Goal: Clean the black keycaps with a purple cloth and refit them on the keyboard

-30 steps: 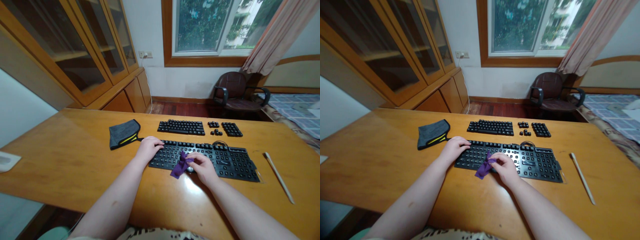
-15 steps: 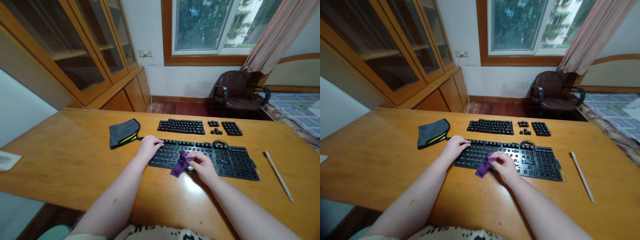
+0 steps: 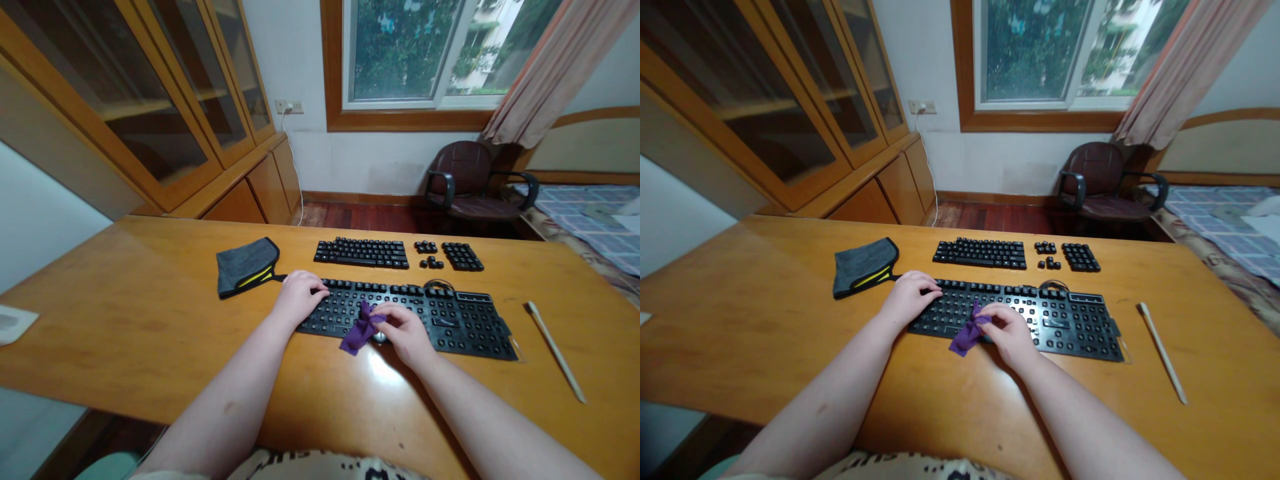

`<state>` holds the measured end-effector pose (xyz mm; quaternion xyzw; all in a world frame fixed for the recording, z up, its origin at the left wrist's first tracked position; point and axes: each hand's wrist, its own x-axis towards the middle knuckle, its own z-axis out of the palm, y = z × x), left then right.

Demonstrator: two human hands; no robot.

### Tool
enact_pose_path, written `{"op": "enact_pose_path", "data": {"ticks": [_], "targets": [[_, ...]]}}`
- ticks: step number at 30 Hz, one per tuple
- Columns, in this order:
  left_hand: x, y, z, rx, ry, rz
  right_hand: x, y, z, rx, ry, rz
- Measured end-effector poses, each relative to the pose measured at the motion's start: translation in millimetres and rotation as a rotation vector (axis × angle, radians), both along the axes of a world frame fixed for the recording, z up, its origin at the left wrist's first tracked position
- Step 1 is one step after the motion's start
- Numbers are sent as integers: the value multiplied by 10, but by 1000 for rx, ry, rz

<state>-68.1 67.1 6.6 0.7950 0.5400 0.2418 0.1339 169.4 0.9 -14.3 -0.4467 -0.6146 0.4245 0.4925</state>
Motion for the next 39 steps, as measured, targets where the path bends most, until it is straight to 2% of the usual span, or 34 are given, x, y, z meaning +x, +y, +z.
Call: {"op": "enact_pose_path", "data": {"ticks": [3,5,9,12,18,27,33,39], "targets": [[-4,25,-27,-29,-55,33,-2,-2,5,0,-5,4],[-14,46,-64,-44,-77,104,-2,-1,2,1,-3,6],[-52,77,-147,-190,-65,247,-1,-1,-9,3,7,6],[-80,92,-194,-279,-75,232,-4,-3,-8,-2,5,4],[-90,113,-233,-324,-189,273,-28,-23,34,-11,-5,4],[-31,54,-138,-403,-369,168,-56,-39,22,-28,11,21],[-7,48,-105,-391,-372,146,-61,-48,40,-18,-7,22],[14,59,-171,-375,-392,150,-73,-54,71,-11,-41,32]]}}
